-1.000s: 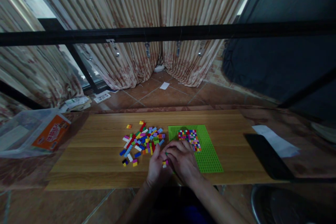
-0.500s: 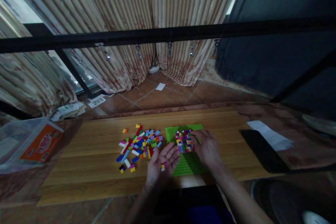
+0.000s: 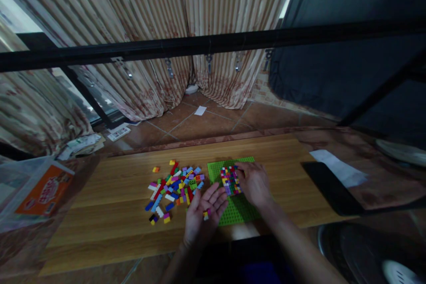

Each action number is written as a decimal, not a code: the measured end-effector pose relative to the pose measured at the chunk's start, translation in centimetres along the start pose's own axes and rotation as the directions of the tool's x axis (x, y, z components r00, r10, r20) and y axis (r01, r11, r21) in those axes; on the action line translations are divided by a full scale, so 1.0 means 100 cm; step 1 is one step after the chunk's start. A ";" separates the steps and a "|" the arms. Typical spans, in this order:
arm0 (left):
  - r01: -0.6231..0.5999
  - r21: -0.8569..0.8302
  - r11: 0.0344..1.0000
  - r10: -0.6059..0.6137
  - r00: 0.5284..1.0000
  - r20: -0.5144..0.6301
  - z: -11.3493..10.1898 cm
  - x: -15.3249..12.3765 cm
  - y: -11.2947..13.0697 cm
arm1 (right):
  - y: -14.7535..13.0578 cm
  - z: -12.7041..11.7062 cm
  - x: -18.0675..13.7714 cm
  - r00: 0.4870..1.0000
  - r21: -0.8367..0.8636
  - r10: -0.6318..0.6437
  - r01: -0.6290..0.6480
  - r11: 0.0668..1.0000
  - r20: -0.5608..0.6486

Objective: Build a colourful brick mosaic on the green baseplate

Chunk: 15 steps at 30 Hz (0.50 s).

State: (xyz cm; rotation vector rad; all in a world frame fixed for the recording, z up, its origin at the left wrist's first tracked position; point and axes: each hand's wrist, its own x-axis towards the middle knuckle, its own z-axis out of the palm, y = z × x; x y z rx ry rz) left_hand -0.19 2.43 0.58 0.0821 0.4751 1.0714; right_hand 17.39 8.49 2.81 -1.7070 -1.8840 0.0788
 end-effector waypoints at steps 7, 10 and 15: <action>0.000 -0.005 1.000 0.000 1.000 -0.006 0.002 0.000 0.000 | 0.004 0.003 -0.004 0.998 0.102 0.066 -0.064 0.993 -0.017; 0.004 -0.006 1.000 -0.005 1.000 -0.011 0.002 0.000 0.000 | 0.007 0.001 -0.003 0.991 0.163 0.108 -0.094 0.982 -0.082; 0.010 -0.010 1.000 -0.010 1.000 -0.009 0.001 0.000 0.000 | 0.011 0.001 0.006 0.984 0.215 0.095 -0.062 0.975 -0.150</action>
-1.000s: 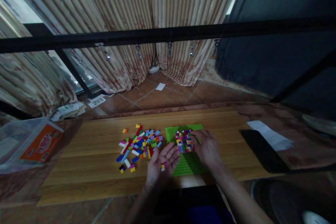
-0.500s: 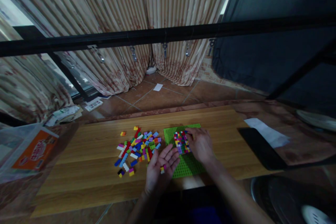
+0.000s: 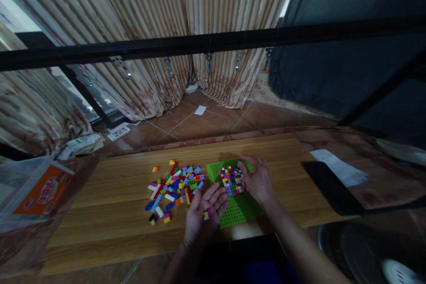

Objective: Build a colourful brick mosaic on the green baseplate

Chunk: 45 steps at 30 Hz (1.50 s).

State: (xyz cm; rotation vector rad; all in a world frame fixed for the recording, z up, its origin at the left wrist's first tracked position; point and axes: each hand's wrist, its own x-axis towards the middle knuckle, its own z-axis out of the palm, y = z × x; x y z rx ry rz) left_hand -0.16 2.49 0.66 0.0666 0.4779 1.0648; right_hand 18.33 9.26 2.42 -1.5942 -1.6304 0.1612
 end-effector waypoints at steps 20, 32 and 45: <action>-0.001 0.023 1.000 0.001 1.000 0.011 -0.003 0.001 0.000 | 0.001 0.026 -0.006 0.978 0.319 0.092 -0.149 0.936 0.187; -0.015 -0.015 1.000 0.016 0.999 0.034 -0.003 0.002 -0.001 | -0.023 -0.010 -0.040 0.995 0.259 -0.090 0.075 0.963 0.046; 0.006 0.013 1.000 -0.007 0.999 0.031 -0.006 -0.002 0.002 | -0.071 0.011 -0.088 0.857 0.143 -0.343 0.312 0.939 0.385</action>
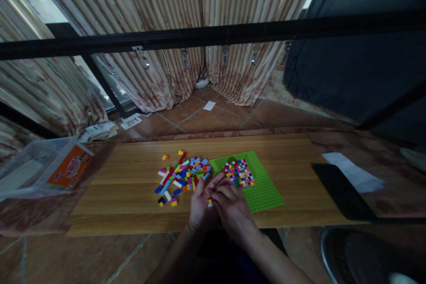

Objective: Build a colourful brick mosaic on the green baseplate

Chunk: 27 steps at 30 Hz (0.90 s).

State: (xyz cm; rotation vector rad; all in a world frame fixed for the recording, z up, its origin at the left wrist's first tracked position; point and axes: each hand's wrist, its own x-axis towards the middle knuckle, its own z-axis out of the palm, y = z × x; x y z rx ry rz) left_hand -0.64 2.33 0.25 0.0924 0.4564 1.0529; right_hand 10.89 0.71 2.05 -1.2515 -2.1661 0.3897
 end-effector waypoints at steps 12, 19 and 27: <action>-0.009 -0.030 1.000 0.009 1.000 0.018 0.004 0.002 0.000 | 0.017 -0.023 0.005 0.969 0.314 0.217 -0.171 0.934 -0.115; -0.004 -0.028 1.000 0.004 1.000 0.006 0.001 0.003 -0.001 | 0.064 -0.054 0.026 0.880 0.296 0.406 -0.331 0.896 -0.246; -0.006 -0.008 1.000 0.006 1.000 0.022 -0.002 0.004 -0.001 | 0.086 -0.042 0.039 0.923 0.107 0.310 -0.292 0.950 -0.228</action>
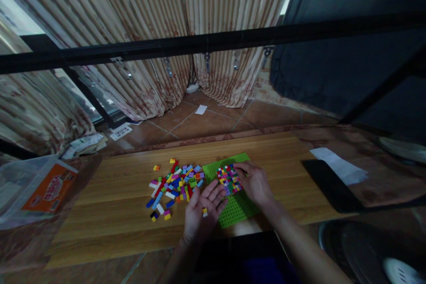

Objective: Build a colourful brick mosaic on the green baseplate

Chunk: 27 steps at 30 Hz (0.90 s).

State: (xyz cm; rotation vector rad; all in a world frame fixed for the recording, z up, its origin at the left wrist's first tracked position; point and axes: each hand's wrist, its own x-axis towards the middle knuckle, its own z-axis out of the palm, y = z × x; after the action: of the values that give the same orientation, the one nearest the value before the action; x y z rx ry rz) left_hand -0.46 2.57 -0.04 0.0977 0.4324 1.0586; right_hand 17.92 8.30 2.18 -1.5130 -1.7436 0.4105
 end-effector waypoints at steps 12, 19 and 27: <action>0.007 -0.012 1.000 -0.007 1.000 -0.022 0.004 -0.001 0.000 | 0.000 0.002 0.006 1.000 0.009 0.016 -0.016 1.000 0.017; 0.006 -0.008 1.000 -0.007 0.999 -0.038 0.006 -0.001 -0.001 | -0.002 0.004 0.008 0.978 0.143 0.206 -0.205 0.968 0.007; 0.011 0.007 1.000 -0.011 0.999 -0.033 0.006 -0.001 -0.001 | 0.003 0.010 0.012 0.966 0.239 0.260 -0.252 0.938 0.000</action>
State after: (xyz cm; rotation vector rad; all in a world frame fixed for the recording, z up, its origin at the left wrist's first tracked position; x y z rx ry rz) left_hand -0.20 2.52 0.47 0.0841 0.4663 1.0492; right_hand 17.38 9.78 1.71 -1.5645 -1.4185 0.6986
